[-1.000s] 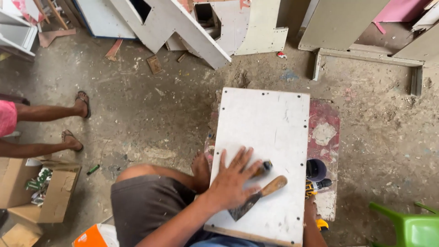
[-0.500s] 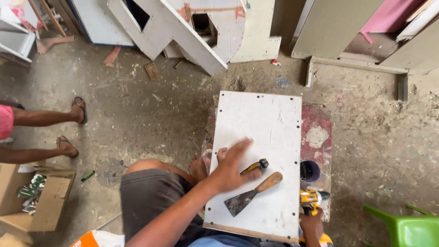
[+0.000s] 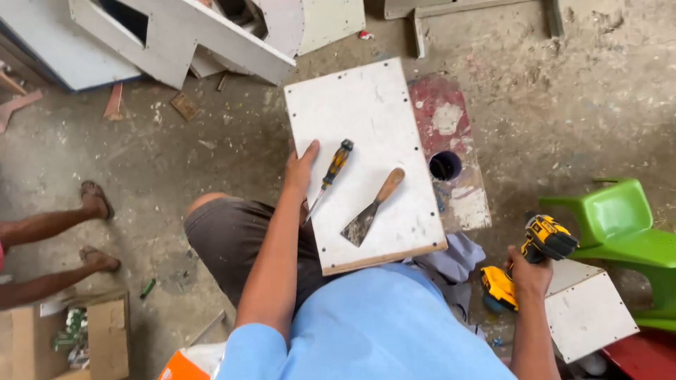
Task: Assembling a wooden box using a power drill, screws, and a scraper to join and finish the components.
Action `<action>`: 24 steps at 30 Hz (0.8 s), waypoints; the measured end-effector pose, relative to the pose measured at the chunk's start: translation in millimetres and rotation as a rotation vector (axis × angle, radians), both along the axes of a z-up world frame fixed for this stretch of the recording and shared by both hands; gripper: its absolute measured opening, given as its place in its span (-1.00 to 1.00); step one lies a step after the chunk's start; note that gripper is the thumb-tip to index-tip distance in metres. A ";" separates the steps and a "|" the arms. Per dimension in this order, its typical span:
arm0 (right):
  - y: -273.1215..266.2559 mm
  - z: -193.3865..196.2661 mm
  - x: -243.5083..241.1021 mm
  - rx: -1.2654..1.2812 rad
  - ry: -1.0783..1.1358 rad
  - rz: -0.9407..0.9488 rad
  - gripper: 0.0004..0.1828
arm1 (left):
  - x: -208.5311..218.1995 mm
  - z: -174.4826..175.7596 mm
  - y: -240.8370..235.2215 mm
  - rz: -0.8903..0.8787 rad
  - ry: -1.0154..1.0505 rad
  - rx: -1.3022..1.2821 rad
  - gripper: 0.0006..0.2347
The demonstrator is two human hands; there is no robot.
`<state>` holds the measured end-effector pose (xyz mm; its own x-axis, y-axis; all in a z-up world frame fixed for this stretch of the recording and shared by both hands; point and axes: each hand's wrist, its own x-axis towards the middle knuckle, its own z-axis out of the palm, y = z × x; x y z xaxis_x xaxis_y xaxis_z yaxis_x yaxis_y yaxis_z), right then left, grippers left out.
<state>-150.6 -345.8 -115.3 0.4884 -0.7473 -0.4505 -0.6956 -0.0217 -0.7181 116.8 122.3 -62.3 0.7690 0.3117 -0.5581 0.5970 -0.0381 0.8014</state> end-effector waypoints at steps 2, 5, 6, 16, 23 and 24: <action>-1.6 10.3 7.8 0.044 -0.083 -0.043 -0.53 | 10.9 -14.8 9.0 0.002 0.003 0.019 -0.34; 8.2 32.2 -3.1 0.045 -0.104 -0.050 -0.58 | 4.8 -18.7 10.0 -0.014 0.045 0.062 -0.30; 13.7 45.4 1.0 0.101 -0.207 -0.040 -0.66 | 3.3 -10.6 8.4 -0.030 0.034 0.149 -0.29; -43.8 118.3 71.5 0.679 -0.869 0.228 -0.24 | -45.7 70.4 -37.1 -0.840 -0.098 1.009 -0.09; 17.8 226.9 170.8 0.310 -0.802 0.179 -0.52 | -65.9 63.2 -74.1 -0.818 -0.483 0.796 -0.60; 22.6 228.0 179.1 0.284 -0.810 0.235 -0.58 | -61.0 84.5 -80.1 -0.948 -0.288 0.672 -0.45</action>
